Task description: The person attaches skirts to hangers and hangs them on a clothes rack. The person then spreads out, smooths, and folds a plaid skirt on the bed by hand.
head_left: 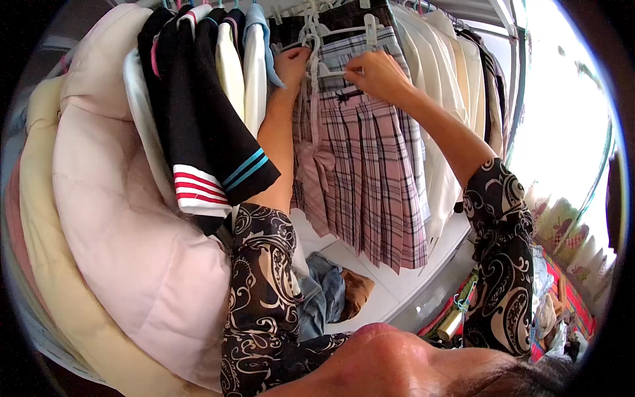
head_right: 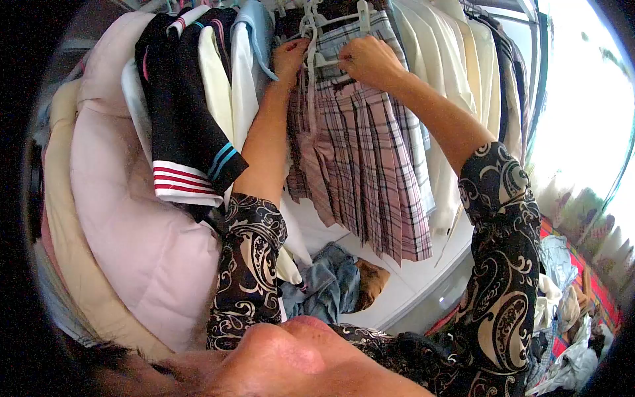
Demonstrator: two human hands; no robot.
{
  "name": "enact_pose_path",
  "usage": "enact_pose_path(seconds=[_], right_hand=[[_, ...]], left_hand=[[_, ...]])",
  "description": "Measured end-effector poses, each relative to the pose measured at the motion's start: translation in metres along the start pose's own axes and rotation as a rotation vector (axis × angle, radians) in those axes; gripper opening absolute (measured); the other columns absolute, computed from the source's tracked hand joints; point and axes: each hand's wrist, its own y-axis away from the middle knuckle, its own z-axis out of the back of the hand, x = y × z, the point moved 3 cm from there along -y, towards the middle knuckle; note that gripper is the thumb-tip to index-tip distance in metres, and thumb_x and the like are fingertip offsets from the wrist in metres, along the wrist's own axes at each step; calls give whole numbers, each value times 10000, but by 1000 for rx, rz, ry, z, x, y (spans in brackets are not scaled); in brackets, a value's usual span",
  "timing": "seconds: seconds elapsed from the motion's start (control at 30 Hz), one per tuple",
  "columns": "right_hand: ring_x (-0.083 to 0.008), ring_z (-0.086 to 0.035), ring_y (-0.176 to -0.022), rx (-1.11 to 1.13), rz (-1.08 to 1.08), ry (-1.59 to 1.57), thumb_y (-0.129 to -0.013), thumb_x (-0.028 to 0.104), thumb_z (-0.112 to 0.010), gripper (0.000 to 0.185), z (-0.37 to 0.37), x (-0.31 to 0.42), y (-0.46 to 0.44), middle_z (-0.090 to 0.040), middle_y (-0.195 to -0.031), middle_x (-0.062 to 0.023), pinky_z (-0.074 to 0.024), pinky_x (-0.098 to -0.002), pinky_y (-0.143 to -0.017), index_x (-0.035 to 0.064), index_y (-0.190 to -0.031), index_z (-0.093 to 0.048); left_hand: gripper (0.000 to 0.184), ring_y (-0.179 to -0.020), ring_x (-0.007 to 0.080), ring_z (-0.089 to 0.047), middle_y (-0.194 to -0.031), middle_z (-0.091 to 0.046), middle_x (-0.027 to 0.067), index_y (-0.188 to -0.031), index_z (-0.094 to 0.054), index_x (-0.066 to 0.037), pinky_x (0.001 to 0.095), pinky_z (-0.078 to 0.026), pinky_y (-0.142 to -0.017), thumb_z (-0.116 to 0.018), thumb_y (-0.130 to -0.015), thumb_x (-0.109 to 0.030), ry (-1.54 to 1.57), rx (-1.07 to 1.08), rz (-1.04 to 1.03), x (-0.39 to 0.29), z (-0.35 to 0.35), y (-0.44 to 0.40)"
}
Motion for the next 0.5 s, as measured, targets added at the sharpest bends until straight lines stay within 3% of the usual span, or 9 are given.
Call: enact_pose_path(seconds=[0.1,0.43,0.5], right_hand=[[-323,-706,-797,-46,20,4,-854,239,-692,218,0,-1,3,-740,-891,-154,-552,-410,-797,66,-967,-763],[-328,-708,-805,49,-73,138,-875,282,-670,232,3,1,9,-748,-915,-113,-557,-426,-793,100,-981,-766],[-291,-697,-950,134,-106,233,-881,286,-637,236,4,0,16,-725,-1015,-122,-570,-460,-776,136,-1013,-764]], left_hand=[[236,-766,164,-648,-909,-735,69,-1017,-756,12,309,-506,-705,-702,-909,-192,62,-32,8,-2,-3,0],[307,-814,167,-650,-923,-727,86,-1092,-734,-17,311,-501,-709,-724,-870,-230,-53,116,48,12,-2,-3],[310,-870,187,-657,-935,-719,99,-1068,-734,-16,316,-506,-740,-729,-869,-253,-70,55,92,26,-1,0]])
